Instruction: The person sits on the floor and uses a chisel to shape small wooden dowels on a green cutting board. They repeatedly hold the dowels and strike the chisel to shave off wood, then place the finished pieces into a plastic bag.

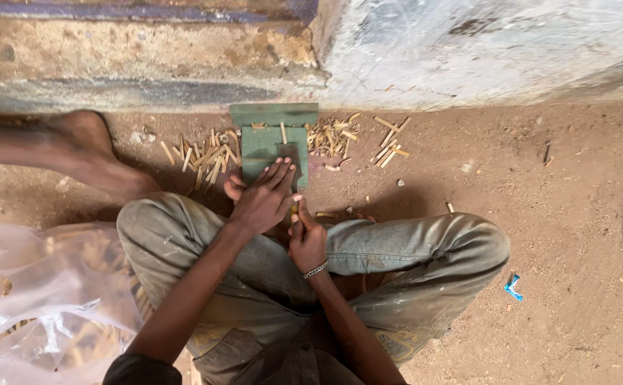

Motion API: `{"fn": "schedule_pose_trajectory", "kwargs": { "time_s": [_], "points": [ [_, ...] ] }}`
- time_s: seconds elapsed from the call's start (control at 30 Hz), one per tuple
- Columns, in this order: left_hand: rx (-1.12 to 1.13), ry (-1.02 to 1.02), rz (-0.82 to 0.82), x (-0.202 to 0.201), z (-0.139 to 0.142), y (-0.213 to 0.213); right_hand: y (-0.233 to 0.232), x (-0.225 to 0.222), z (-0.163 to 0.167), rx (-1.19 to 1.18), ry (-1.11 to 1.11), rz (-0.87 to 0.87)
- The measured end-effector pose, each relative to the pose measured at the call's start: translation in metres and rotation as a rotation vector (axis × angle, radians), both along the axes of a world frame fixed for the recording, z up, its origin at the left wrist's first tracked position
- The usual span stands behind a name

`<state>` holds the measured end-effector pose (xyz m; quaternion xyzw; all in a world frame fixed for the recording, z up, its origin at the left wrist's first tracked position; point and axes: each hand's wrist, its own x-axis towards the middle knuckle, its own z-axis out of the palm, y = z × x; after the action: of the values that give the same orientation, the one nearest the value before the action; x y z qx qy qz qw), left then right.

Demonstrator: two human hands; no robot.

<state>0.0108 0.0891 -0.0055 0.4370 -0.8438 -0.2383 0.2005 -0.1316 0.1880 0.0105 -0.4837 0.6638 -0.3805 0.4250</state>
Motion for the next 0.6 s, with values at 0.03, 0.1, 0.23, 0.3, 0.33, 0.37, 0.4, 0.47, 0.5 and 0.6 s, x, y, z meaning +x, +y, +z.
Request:
{"fn": "schedule_pose_trajectory", "kwargs": {
  "time_s": [0.03, 0.1, 0.23, 0.3, 0.33, 0.37, 0.4, 0.47, 0.5, 0.6],
  "points": [
    [0.026, -0.006, -0.006, -0.001, -0.002, 0.000, 0.000, -0.002, -0.001, -0.006, 0.010, 0.013],
    [-0.010, -0.047, -0.020, -0.003, -0.003, 0.000, -0.001, -0.005, -0.001, -0.037, 0.032, 0.037],
    [0.097, -0.107, -0.015, -0.007, -0.001, -0.005, -0.007, -0.006, 0.000, 0.014, 0.056, 0.008],
    [0.132, -0.101, 0.002, -0.010, 0.002, -0.011, -0.014, -0.004, -0.002, -0.021, 0.116, 0.033],
    [0.141, -0.101, 0.006, -0.010, 0.003, -0.015, -0.020, -0.002, -0.004, -0.064, 0.131, 0.043],
    [0.207, -0.098, 0.025, -0.012, 0.004, -0.020, -0.025, 0.000, -0.006, -0.110, 0.143, 0.047],
    [0.273, -0.095, 0.045, -0.013, 0.005, -0.025, -0.031, 0.001, -0.008, -0.156, 0.157, 0.051],
    [0.259, -0.130, 0.063, -0.014, 0.006, -0.035, -0.041, 0.005, -0.011, -0.058, 0.091, 0.005],
    [0.175, -0.170, 0.057, -0.015, 0.007, -0.040, -0.046, 0.007, -0.011, -0.019, 0.054, -0.020],
    [0.135, -0.253, 0.019, -0.016, 0.013, -0.051, -0.055, 0.017, -0.005, 0.012, 0.036, -0.077]
  ]
}}
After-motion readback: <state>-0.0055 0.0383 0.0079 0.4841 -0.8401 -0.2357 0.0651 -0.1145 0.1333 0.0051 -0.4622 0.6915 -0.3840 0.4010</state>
